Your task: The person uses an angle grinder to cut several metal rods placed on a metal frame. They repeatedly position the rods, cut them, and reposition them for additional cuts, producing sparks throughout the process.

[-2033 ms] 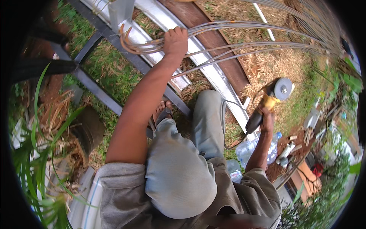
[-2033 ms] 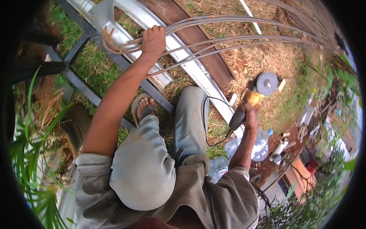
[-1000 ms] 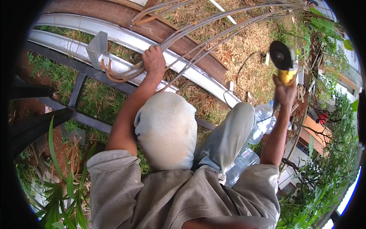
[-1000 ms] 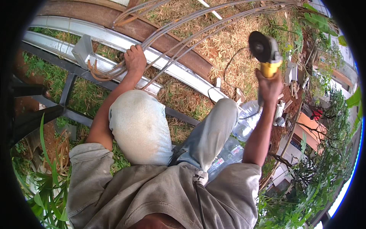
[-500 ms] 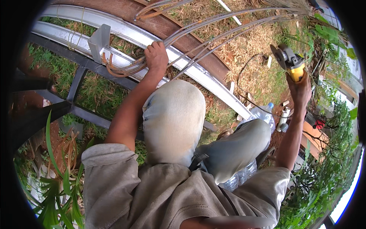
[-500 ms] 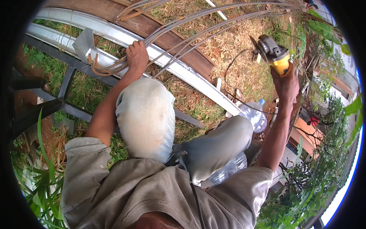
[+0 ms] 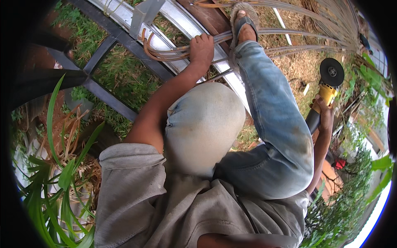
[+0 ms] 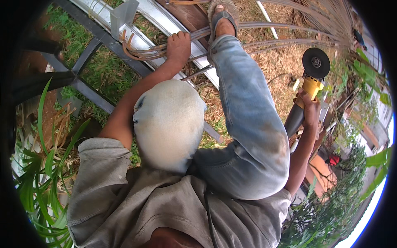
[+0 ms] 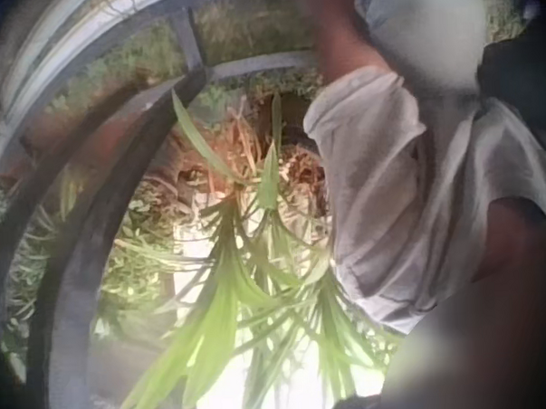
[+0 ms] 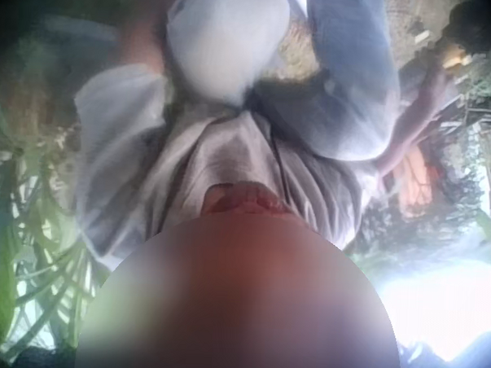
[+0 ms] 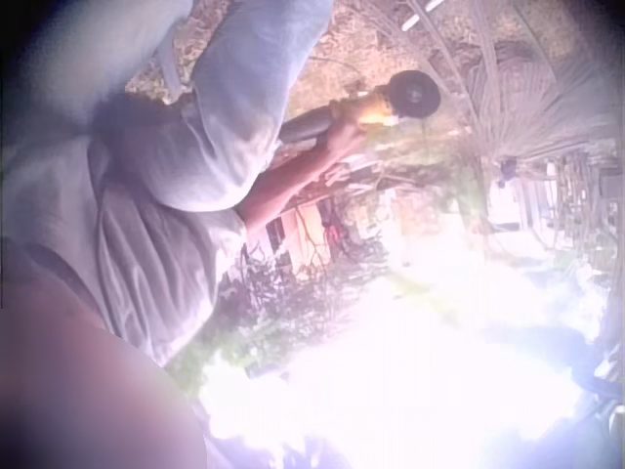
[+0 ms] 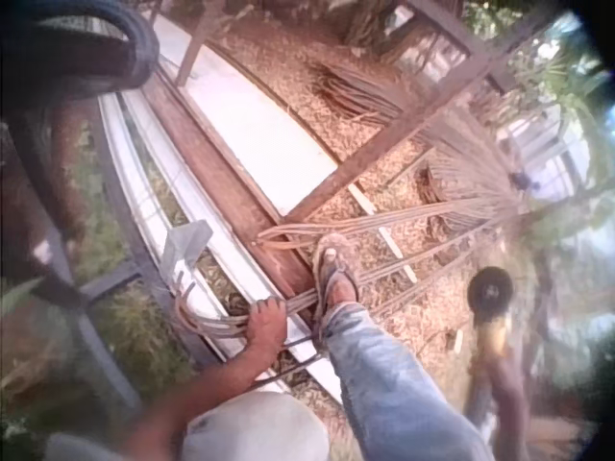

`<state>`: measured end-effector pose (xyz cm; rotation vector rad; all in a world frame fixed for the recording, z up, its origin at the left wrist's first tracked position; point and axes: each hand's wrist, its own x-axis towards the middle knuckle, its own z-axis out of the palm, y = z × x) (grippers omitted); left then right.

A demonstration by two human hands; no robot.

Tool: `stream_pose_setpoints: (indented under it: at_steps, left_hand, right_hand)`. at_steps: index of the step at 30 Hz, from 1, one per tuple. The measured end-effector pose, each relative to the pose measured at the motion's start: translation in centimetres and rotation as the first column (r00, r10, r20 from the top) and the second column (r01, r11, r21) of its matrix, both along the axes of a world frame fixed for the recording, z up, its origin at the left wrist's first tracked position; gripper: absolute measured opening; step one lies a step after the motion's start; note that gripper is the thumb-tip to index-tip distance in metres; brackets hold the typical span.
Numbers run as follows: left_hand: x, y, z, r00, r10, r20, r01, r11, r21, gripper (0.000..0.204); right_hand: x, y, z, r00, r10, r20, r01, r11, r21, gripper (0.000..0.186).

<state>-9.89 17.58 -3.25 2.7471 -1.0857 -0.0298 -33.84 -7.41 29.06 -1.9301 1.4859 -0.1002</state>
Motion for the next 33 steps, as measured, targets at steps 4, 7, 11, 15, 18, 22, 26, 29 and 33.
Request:
stream_pose_setpoints:
  at_steps: [4,7,11,15,18,22,26,29,33]
  left_hand:
    - [0.4,-0.1,0.6,0.989,-0.004,-0.145,0.007,1.0,0.022,0.019]
    - [0.4,-0.2,0.9,0.984,0.015,-0.178,-0.012,1.0,0.021,0.018]
    - [0.4,-0.2,0.7,0.995,0.012,-0.095,-0.012,1.0,0.006,0.019]
    - [0.4,0.2,0.4,1.0,-0.007,-0.015,0.007,1.0,-0.03,0.02]
    - [0.6,0.3,0.3,1.0,-0.016,0.005,0.016,0.999,-0.045,0.021]
    - [0.7,0.4,0.3,0.999,-0.033,0.016,0.033,0.999,-0.034,0.022]
    - [0.9,0.4,0.2,0.999,-0.034,-0.026,0.032,0.998,-0.047,0.021]
    - [1.0,0.5,0.0,0.997,-0.063,-0.051,0.057,0.994,-0.098,0.015]
    - [1.1,0.6,-0.5,0.997,-0.077,0.006,0.077,0.988,-0.132,0.01]
  right_hand:
    - [6.2,-0.2,3.1,0.988,0.14,-0.063,-0.131,0.983,0.132,0.046]
    - [11.9,1.0,4.8,0.969,0.243,0.048,-0.248,0.959,0.136,0.055]
    - [18.4,3.4,6.0,0.919,0.393,0.028,-0.393,0.911,0.126,0.059]
    - [21.9,5.1,4.5,0.889,0.458,0.015,-0.451,0.87,0.199,0.052]
    - [24.0,5.8,2.7,0.833,0.552,0.034,-0.551,0.823,0.139,0.05]
    - [27.5,6.7,0.5,0.899,0.398,0.183,-0.43,0.882,0.193,0.044]
    - [28.5,9.0,-1.3,0.873,0.173,0.456,-0.346,0.879,0.329,0.044]
    - [26.1,12.5,-3.1,0.874,0.189,0.448,-0.381,0.839,0.388,0.043]
    - [22.2,17.2,-5.5,0.9,0.159,0.406,-0.294,0.909,0.297,0.036]
